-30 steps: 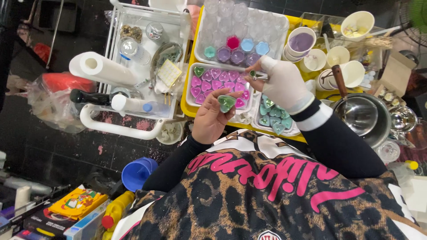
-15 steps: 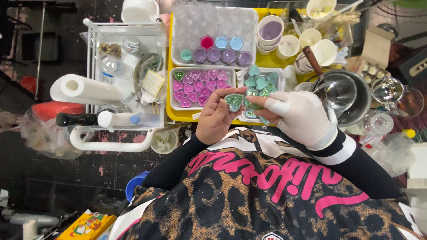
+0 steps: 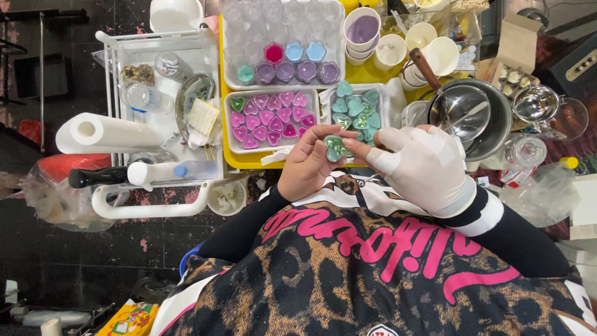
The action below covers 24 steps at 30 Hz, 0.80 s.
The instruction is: The recorder is decorating heart-shaped green wax melts with glitter using a small metal tool.
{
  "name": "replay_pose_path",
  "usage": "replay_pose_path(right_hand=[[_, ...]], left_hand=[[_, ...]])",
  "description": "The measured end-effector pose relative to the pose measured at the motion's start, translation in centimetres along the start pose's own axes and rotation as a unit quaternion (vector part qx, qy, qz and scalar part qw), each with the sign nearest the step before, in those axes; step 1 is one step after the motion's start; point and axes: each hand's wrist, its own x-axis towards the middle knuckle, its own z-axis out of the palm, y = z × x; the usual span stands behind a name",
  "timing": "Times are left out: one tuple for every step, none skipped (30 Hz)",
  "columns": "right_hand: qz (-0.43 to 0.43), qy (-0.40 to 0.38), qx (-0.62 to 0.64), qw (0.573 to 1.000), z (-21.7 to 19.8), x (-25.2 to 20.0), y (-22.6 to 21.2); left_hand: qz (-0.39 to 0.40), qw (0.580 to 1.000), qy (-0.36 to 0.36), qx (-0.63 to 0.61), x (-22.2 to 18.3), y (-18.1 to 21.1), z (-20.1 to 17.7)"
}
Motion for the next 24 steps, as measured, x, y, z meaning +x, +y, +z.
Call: replay_pose_path(right_hand=[[-0.001, -0.001, 0.002, 1.000, 0.0, 0.1, 0.0], [-0.009, 0.004, -0.006, 1.000, 0.1, 0.1, 0.0], [-0.017, 0.010, -0.014, 1.000, 0.1, 0.2, -0.1], [-0.018, 0.009, -0.014, 1.000, 0.1, 0.2, -0.1], [-0.027, 0.009, -0.013, 1.000, 0.1, 0.3, -0.1], [-0.036, 0.009, -0.012, 0.999, 0.1, 0.4, -0.1], [-0.037, 0.009, -0.011, 0.999, 0.1, 0.4, 0.0], [-0.046, 0.007, -0.007, 0.999, 0.1, 0.5, 0.0], [-0.055, 0.006, -0.002, 0.998, 0.1, 0.5, 0.1], [-0.056, 0.006, -0.001, 0.998, 0.0, 0.7, 0.0], [-0.060, -0.005, -0.001, 0.998, -0.2, 0.9, 0.0], [-0.063, -0.017, -0.001, 0.998, -0.4, 1.1, 0.0], [-0.065, -0.017, -0.001, 0.998, -0.2, 1.1, 0.0], [-0.067, -0.009, 0.005, 0.998, -0.1, 1.1, 0.0], [-0.068, 0.001, 0.011, 0.998, 0.1, 1.2, 0.0], [-0.069, 0.000, 0.012, 0.998, 0.2, 1.2, 0.1], [-0.071, 0.001, 0.024, 0.997, 0.3, 1.2, 0.2], [-0.074, 0.002, 0.035, 0.997, 0.4, 1.3, 0.3], [-0.075, 0.001, 0.035, 0.997, 0.5, 1.3, 0.3], [-0.074, 0.002, 0.041, 0.996, 0.6, 1.3, 0.4], [-0.074, 0.002, 0.048, 0.996, 0.8, 1.2, 0.5], [-0.074, 0.001, 0.049, 0.996, 0.9, 1.2, 0.5], [-0.063, 0.002, 0.064, 0.996, 1.0, 1.2, 0.5], [-0.052, 0.003, 0.079, 0.996, 1.2, 1.2, 0.5]], left_hand=[[0.001, 1.000, 0.002, 0.000, 0.0, 0.0, 0.0], [0.000, 1.000, 0.000, -0.004, 0.0, 0.0, -0.1], [-0.002, 1.000, -0.003, -0.007, 0.0, 0.0, -0.1], [-0.001, 1.000, -0.002, -0.007, 0.0, 0.0, -0.2], [-0.002, 1.000, 0.004, -0.014, 0.0, -0.1, -0.3], [-0.002, 1.000, 0.010, -0.020, 0.0, -0.2, -0.5], [-0.002, 1.000, 0.011, -0.021, -0.2, -0.3, -0.8], [-0.004, 1.000, 0.009, -0.022, -0.3, -0.4, -1.1], [-0.007, 1.000, 0.007, -0.023, -0.4, -0.5, -1.4], [-0.006, 1.000, 0.009, -0.023, -0.4, -0.3, -1.3], [-0.014, 1.000, 0.007, -0.021, -0.4, -0.1, -1.2], [-0.023, 1.000, 0.005, -0.020, -0.4, 0.1, -1.0], [-0.022, 1.000, 0.006, -0.020, -0.4, 0.2, -0.9], [-0.028, 0.999, 0.011, -0.019, -0.3, 0.3, -0.8], [-0.034, 0.999, 0.015, -0.018, -0.3, 0.4, -0.7], [-0.033, 0.999, 0.016, -0.018, -0.3, 0.4, -0.8], [-0.032, 0.999, 0.016, -0.021, -0.4, 0.4, -0.9], [-0.031, 0.999, 0.016, -0.025, -0.4, 0.3, -1.0], [-0.030, 0.999, 0.017, -0.025, -0.3, 0.5, -0.7], [-0.028, 0.999, 0.012, -0.029, -0.2, 0.6, -0.4], [-0.028, 0.999, 0.009, -0.033, -0.2, 0.8, -0.1], [-0.027, 0.999, 0.010, -0.034, -0.2, 0.8, 0.1], [-0.023, 0.999, 0.013, -0.038, -0.1, 0.9, 0.3], [-0.018, 0.999, 0.017, -0.043, 0.0, 1.0, 0.6]])
